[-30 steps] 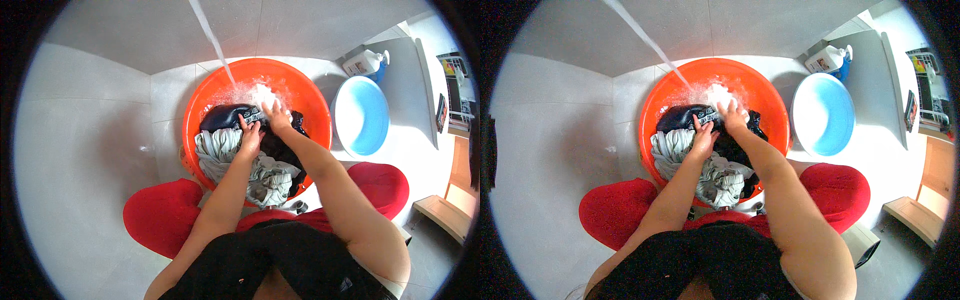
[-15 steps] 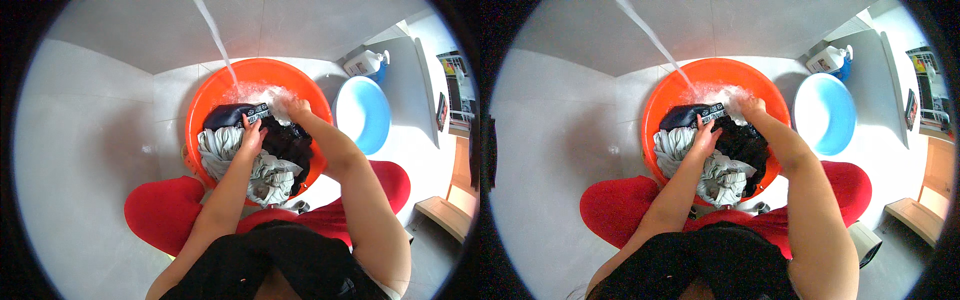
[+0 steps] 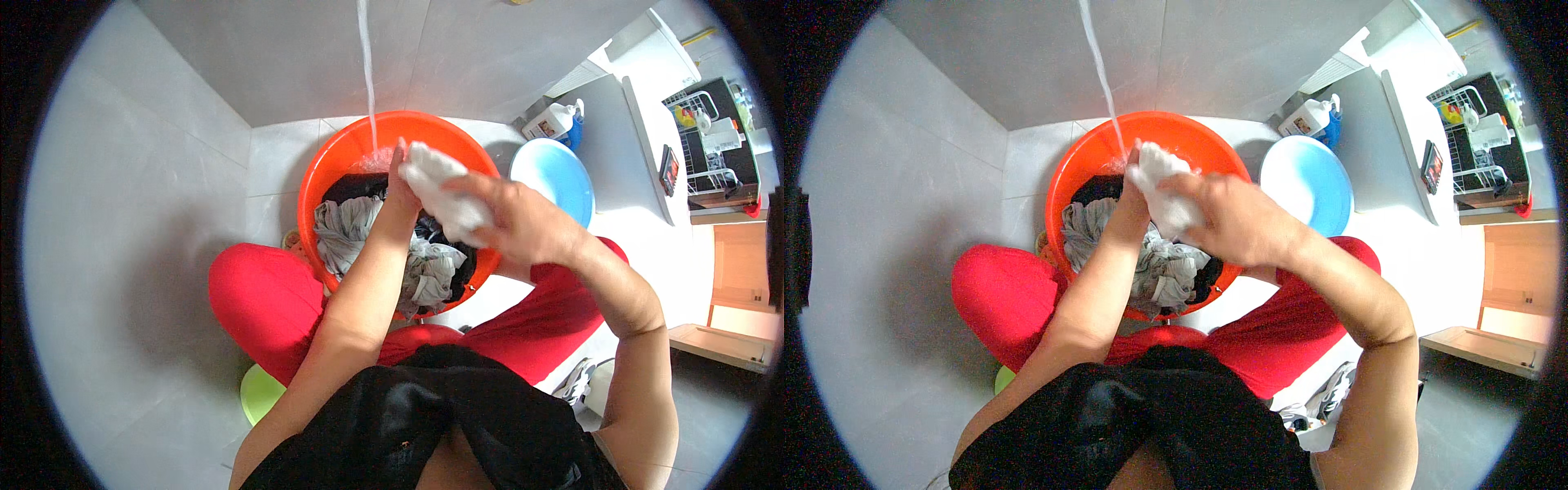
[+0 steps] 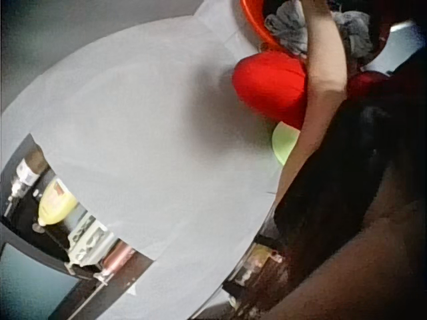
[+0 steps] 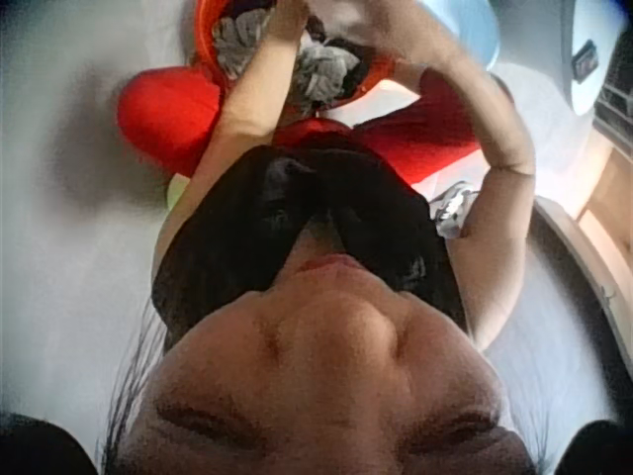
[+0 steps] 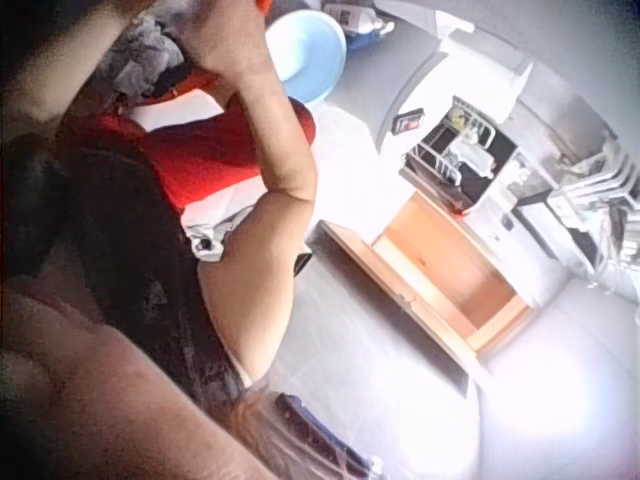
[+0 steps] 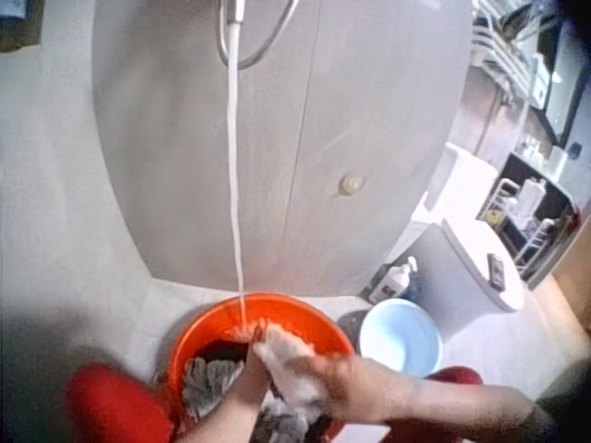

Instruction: The person washes dark and light clothing by hand in a large orange basin filled with soapy water under a running tap.

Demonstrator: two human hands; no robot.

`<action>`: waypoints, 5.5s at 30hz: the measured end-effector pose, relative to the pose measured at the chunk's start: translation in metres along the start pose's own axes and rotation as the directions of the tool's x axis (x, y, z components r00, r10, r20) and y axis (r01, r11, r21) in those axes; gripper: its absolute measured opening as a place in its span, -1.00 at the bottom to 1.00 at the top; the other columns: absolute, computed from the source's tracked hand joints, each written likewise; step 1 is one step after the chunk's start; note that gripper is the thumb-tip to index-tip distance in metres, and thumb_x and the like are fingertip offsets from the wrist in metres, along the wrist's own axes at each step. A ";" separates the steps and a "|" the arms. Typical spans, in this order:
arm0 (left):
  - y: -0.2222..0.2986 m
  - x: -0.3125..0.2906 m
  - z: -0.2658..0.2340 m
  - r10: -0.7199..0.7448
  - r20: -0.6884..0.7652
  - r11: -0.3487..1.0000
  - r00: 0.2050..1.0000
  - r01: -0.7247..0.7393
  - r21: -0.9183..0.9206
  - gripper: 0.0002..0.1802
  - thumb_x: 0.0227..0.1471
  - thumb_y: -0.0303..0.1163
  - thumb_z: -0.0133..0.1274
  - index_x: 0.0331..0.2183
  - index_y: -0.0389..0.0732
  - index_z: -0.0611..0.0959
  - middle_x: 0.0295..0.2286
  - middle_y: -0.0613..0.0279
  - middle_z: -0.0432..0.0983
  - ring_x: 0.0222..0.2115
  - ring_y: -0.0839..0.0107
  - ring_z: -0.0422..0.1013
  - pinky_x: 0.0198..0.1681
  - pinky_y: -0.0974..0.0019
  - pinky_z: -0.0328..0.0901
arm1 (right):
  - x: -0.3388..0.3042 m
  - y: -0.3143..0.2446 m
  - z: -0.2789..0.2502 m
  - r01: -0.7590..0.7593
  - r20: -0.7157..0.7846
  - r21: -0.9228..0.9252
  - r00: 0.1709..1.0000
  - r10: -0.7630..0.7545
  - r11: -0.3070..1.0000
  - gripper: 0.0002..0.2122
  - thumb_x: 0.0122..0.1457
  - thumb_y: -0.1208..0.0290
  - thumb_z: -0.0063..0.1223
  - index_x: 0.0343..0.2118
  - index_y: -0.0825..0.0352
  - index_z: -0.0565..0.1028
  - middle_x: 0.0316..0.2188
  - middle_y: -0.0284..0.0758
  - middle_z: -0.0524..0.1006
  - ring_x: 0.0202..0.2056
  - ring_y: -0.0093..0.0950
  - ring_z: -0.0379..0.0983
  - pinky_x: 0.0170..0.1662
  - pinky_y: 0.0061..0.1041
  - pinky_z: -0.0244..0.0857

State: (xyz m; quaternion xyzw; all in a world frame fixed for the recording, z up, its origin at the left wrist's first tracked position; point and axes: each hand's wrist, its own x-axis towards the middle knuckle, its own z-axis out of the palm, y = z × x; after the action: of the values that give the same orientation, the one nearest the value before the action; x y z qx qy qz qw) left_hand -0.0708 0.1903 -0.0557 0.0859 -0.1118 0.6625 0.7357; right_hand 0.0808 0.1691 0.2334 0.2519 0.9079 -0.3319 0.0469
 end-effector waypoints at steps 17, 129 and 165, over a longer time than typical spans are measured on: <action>-0.051 -0.064 0.123 0.106 -0.600 0.994 0.793 -0.091 0.055 -0.51 0.05 -0.01 -0.21 -0.10 -0.08 0.52 -0.10 0.31 0.45 -0.06 0.32 0.36 0.02 0.14 0.25 | 0.085 0.129 0.181 0.167 -0.033 0.776 0.974 0.225 -0.608 -0.34 0.09 -0.30 -0.30 0.01 0.20 0.37 -0.06 -0.22 0.43 0.01 -0.21 0.30 0.12 -0.14 0.12; -0.016 -0.064 -0.087 0.358 -0.495 -0.784 0.792 0.543 0.302 -0.54 0.01 -0.31 -0.04 0.01 0.13 0.43 0.21 -0.11 -0.39 0.14 -0.41 -0.28 0.12 -0.34 -0.21 | 0.133 0.251 0.273 -0.399 -0.314 -0.020 0.873 0.373 0.917 -0.45 0.09 -0.13 -0.24 0.17 -0.15 0.17 0.19 -0.04 0.10 0.17 0.06 0.01 0.06 0.21 -0.07; 0.004 -0.014 -0.153 0.434 -0.724 -0.731 0.536 0.680 0.065 -0.37 0.02 -0.01 -0.18 0.02 -0.25 0.32 0.09 -0.08 0.09 0.06 -0.05 0.08 0.13 0.01 -0.02 | 0.200 0.293 0.271 -0.509 -0.035 -0.043 0.861 0.508 0.860 -0.38 0.09 0.07 -0.18 0.15 0.40 0.16 0.17 0.13 0.01 0.20 0.03 -0.13 0.25 -0.01 -0.46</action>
State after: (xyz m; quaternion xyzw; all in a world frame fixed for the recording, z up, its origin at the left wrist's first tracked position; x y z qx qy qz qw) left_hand -0.0683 0.2198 -0.2065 0.4720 0.8190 -0.0243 0.3253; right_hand 0.0283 0.2762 -0.1969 0.4846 0.8179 -0.2821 0.1289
